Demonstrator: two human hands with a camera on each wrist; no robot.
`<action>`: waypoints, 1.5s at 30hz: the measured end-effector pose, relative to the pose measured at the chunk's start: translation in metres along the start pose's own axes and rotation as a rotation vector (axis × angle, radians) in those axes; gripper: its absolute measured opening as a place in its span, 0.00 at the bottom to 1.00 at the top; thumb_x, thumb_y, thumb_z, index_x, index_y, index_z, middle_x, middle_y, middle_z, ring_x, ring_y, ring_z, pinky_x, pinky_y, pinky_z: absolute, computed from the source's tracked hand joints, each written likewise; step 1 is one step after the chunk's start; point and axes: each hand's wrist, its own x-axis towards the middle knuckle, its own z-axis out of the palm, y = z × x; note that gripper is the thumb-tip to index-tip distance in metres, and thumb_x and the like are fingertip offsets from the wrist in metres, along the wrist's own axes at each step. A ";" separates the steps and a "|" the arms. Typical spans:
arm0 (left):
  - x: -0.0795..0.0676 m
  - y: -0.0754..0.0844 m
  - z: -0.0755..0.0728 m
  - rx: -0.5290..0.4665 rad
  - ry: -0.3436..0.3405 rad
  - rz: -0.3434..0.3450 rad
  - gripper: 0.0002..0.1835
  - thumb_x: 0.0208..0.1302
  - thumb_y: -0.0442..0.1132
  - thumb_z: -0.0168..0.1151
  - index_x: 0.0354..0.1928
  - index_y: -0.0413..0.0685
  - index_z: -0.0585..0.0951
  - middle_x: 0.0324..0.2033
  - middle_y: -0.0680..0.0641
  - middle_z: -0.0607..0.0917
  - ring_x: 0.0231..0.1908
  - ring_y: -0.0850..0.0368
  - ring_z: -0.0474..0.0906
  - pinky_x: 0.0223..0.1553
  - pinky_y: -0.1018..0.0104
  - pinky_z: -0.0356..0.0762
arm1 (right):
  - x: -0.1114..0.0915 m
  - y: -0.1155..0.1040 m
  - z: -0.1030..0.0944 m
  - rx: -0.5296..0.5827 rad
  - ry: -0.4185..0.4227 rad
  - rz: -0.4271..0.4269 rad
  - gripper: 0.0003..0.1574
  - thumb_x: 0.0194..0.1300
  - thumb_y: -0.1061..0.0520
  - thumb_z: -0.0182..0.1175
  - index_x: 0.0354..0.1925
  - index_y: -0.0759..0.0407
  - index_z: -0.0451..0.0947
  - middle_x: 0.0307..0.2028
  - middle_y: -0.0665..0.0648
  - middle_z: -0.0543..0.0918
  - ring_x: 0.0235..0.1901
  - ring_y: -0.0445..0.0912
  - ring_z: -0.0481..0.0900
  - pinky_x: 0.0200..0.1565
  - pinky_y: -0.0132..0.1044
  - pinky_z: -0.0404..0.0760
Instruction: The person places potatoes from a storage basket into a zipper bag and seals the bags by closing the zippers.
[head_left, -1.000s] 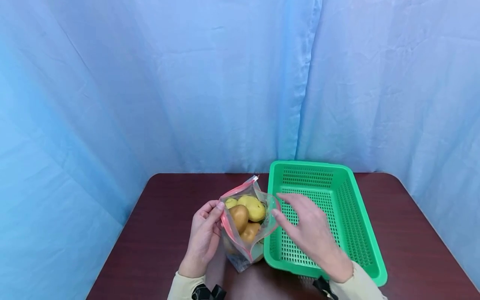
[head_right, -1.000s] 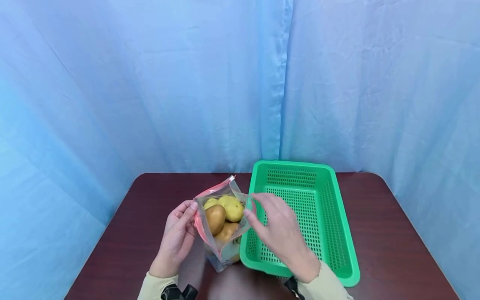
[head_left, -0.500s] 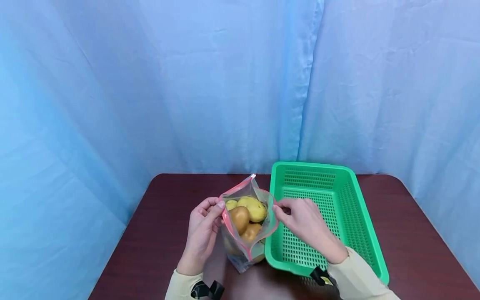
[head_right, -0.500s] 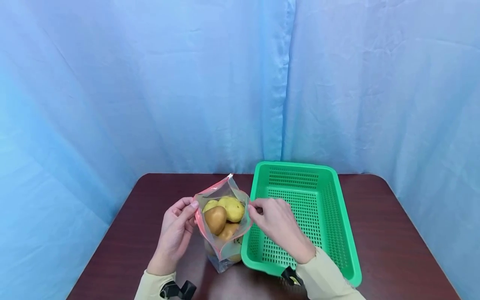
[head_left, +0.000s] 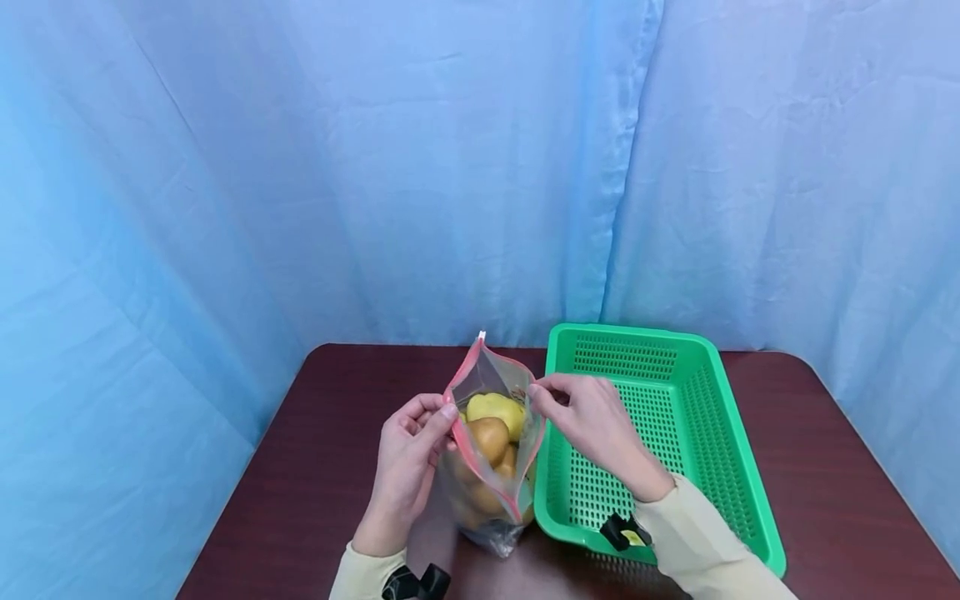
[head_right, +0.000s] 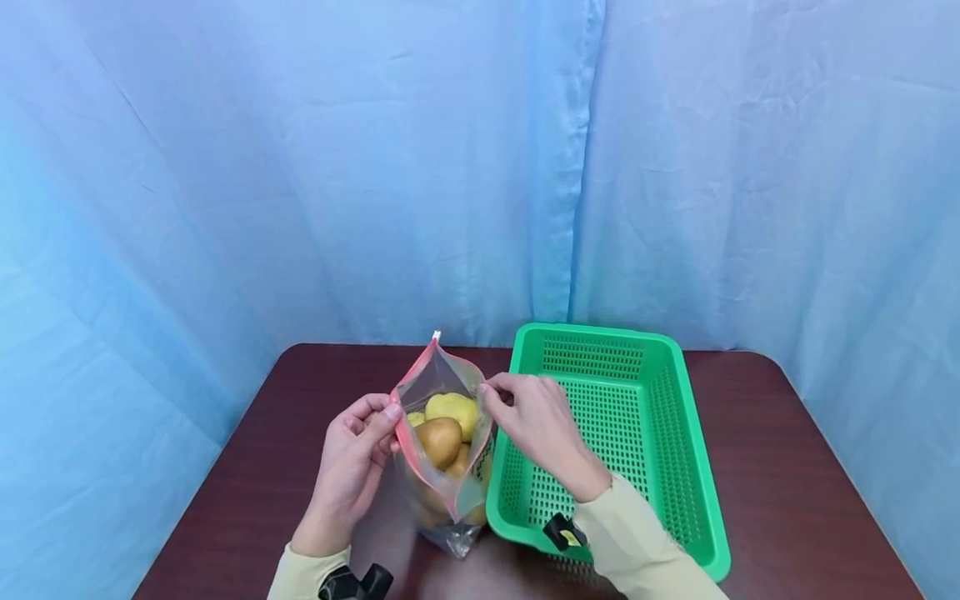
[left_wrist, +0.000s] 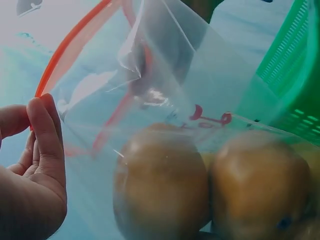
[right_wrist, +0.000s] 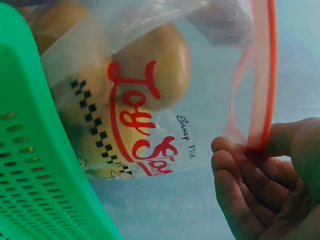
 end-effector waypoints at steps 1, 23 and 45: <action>-0.001 -0.001 0.000 0.007 -0.008 -0.004 0.04 0.69 0.27 0.62 0.39 0.43 0.81 0.27 0.52 0.83 0.23 0.65 0.76 0.28 0.73 0.80 | 0.000 0.000 0.001 0.003 -0.010 0.006 0.12 0.75 0.51 0.61 0.35 0.49 0.89 0.14 0.44 0.67 0.12 0.41 0.61 0.19 0.35 0.62; 0.097 -0.013 -0.017 0.479 -0.157 0.034 0.19 0.74 0.43 0.64 0.59 0.39 0.83 0.54 0.40 0.85 0.55 0.42 0.80 0.55 0.52 0.80 | -0.008 0.010 0.000 0.032 -0.063 0.031 0.12 0.76 0.50 0.61 0.40 0.53 0.89 0.26 0.45 0.84 0.17 0.40 0.67 0.20 0.36 0.67; 0.117 -0.024 -0.015 0.082 -0.316 -0.114 0.05 0.78 0.32 0.55 0.41 0.47 0.79 0.44 0.48 0.89 0.44 0.59 0.82 0.42 0.71 0.78 | -0.015 0.009 0.000 0.047 -0.063 0.016 0.12 0.76 0.48 0.61 0.42 0.49 0.89 0.23 0.42 0.81 0.19 0.38 0.70 0.23 0.34 0.69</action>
